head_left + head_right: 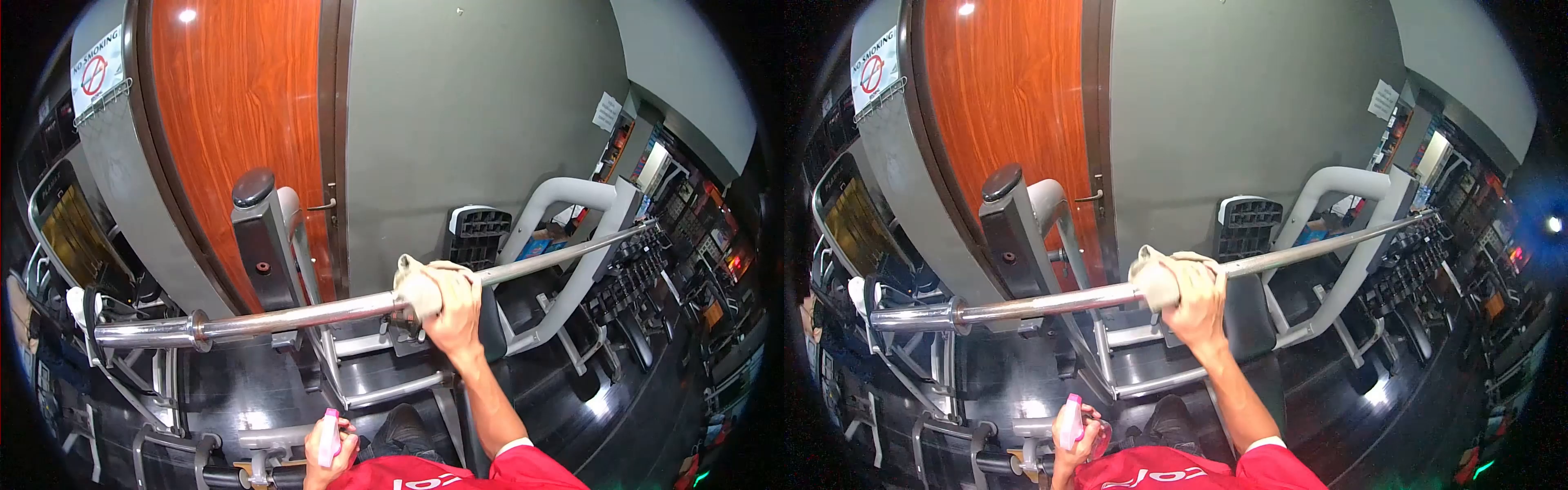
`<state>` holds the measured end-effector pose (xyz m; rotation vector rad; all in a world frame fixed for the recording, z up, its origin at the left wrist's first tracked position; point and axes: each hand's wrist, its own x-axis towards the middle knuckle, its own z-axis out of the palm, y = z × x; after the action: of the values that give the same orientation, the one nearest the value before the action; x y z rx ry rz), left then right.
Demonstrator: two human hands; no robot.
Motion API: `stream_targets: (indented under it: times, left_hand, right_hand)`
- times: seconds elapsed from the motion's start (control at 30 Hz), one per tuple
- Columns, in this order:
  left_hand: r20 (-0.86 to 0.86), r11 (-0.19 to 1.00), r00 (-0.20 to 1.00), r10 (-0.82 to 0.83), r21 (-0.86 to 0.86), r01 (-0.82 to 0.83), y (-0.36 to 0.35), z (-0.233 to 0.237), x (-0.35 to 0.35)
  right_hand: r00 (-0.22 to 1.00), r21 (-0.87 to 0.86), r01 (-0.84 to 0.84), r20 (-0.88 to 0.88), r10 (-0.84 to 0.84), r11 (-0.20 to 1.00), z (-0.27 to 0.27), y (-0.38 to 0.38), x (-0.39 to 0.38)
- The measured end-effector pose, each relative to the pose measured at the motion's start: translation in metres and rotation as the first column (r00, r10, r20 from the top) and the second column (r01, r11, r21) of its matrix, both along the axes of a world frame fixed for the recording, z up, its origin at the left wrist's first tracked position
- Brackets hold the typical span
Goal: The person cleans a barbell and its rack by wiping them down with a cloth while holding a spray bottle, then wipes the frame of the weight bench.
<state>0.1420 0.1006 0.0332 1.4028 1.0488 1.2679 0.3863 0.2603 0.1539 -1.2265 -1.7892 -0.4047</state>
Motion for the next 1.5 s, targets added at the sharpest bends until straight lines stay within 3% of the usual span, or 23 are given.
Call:
stream_targets:
  times: [0.07, 0.1, 0.2, 0.3, 0.37, 0.43, 0.5, 0.57, 0.6, 0.63, 0.7, 0.73, 0.77, 0.83, 0.87, 0.97, 1.0, 1.03, 1.1, 1.13, 1.23, 1.33, 1.5]
  left_hand:
    - [0.008, 1.0, 1.0, -0.005, -0.009, 0.005, 0.0, 0.001, 0.001]
    - [0.005, 1.0, 1.0, -0.006, 0.002, 0.006, 0.0, 0.002, 0.001]
    - [0.01, 1.0, 1.0, 0.014, 0.023, -0.014, -0.001, 0.0, 0.004]
    - [0.046, 0.999, 0.998, 0.032, 0.036, -0.034, -0.002, -0.003, 0.006]
    - [0.073, 0.999, 0.997, 0.03, 0.039, -0.033, -0.001, -0.001, 0.004]
    - [-0.001, 0.999, 1.0, 0.01, 0.049, -0.01, -0.002, 0.002, 0.001]
    - [0.021, 0.999, 1.0, 0.022, 0.038, -0.023, -0.003, 0.002, 0.0]
    - [-0.011, 0.999, 1.0, 0.019, 0.031, -0.019, -0.004, -0.001, -0.002]
    - [-0.013, 0.999, 1.0, 0.019, 0.03, -0.018, -0.005, -0.002, -0.002]
    - [-0.029, 0.999, 0.999, 0.022, 0.031, -0.022, -0.005, -0.002, -0.003]
    - [-0.048, 0.999, 0.998, 0.029, 0.034, -0.027, -0.004, -0.003, -0.005]
    - [-0.039, 0.999, 0.999, 0.032, 0.033, -0.031, -0.005, -0.004, -0.005]
    - [-0.029, 0.999, 0.999, 0.034, 0.031, -0.034, -0.005, -0.005, -0.006]
    - [-0.038, 0.999, 0.999, 0.033, 0.032, -0.032, -0.005, -0.006, -0.006]
    - [-0.045, 0.999, 0.998, 0.032, 0.034, -0.031, -0.006, -0.006, -0.006]
    - [0.02, 0.998, 0.998, 0.062, -0.019, -0.062, -0.006, 0.003, -0.002]
    - [0.023, 0.998, 0.997, 0.067, -0.014, -0.067, -0.003, 0.004, -0.001]
    - [0.029, 0.998, 0.997, 0.068, 0.006, -0.068, -0.001, 0.005, -0.001]
    - [0.036, 0.997, 0.997, 0.074, 0.022, -0.075, 0.0, 0.004, 0.001]
    - [0.089, 0.998, 0.994, 0.059, 0.014, -0.06, 0.001, 0.003, 0.001]
    - [0.15, 0.997, 0.988, 0.048, 0.048, -0.055, 0.004, 0.013, 0.007]
    - [0.182, 0.995, 0.983, 0.02, 0.093, -0.037, 0.011, 0.036, 0.013]
    - [0.232, 0.991, 0.968, -0.094, 0.114, 0.069, 0.018, 0.041, 0.007]
  right_hand:
    - [0.998, -0.209, 0.033, -0.043, -0.043, 0.977, 0.019, 0.007, 0.0]
    - [0.995, -0.407, 0.092, 0.015, -0.094, 0.909, 0.033, 0.006, -0.001]
    - [0.992, -0.515, 0.123, 0.037, -0.121, 0.848, 0.036, 0.009, -0.008]
    - [0.998, -0.084, 0.063, -0.014, -0.065, 0.994, 0.006, 0.005, -0.009]
    - [0.997, 0.126, -0.071, -0.03, 0.075, 0.99, -0.015, -0.007, -0.007]
    - [0.963, 0.141, -0.152, -0.2, 0.179, 0.978, -0.062, -0.02, -0.008]
    - [0.778, 0.162, -0.21, -0.57, 0.265, 0.964, -0.129, -0.018, -0.014]
    - [0.78, 0.038, -0.139, -0.612, 0.133, 0.99, -0.17, -0.016, -0.007]
    - [-0.024, 0.049, -0.49, -0.999, 0.043, 0.87, -0.153, -0.025, -0.02]
    - [-0.192, 0.119, -0.315, -0.98, 0.06, 0.942, -0.131, -0.021, -0.029]
    - [-0.567, 0.235, -0.511, -0.815, -0.119, 0.827, -0.109, -0.017, -0.009]
    - [-0.628, 0.379, -0.562, -0.774, -0.081, 0.735, -0.098, -0.012, -0.002]
    - [-0.704, 0.613, -0.645, -0.709, -0.043, 0.457, -0.117, -0.005, 0.025]
    - [-0.705, 0.629, -0.617, -0.709, 0.024, 0.473, -0.069, -0.008, 0.019]
    - [-0.662, 0.434, -0.497, -0.75, -0.004, 0.751, -0.033, -0.013, 0.001]
    - [-0.7, 0.311, -0.471, -0.702, -0.135, 0.826, -0.039, -0.02, -0.003]
    - [-0.649, 0.492, -0.602, -0.76, -0.027, 0.629, -0.069, -0.026, 0.01]
    - [-0.672, 0.573, -0.648, -0.741, -0.022, 0.502, -0.077, -0.034, 0.015]
    - [-0.652, 0.395, -0.46, -0.758, 0.0, 0.795, -0.059, -0.045, -0.007]
    - [-0.651, 0.393, -0.464, -0.759, -0.006, 0.794, -0.058, -0.05, -0.006]
    - [-0.5, 0.338, -0.525, -0.865, 0.037, 0.781, -0.048, -0.07, 0.005]
    - [-0.59, 0.385, -0.587, -0.806, -0.051, 0.713, -0.017, -0.083, 0.009]
    - [-0.637, 0.463, -0.635, -0.767, -0.08, 0.618, 0.016, -0.093, -0.003]
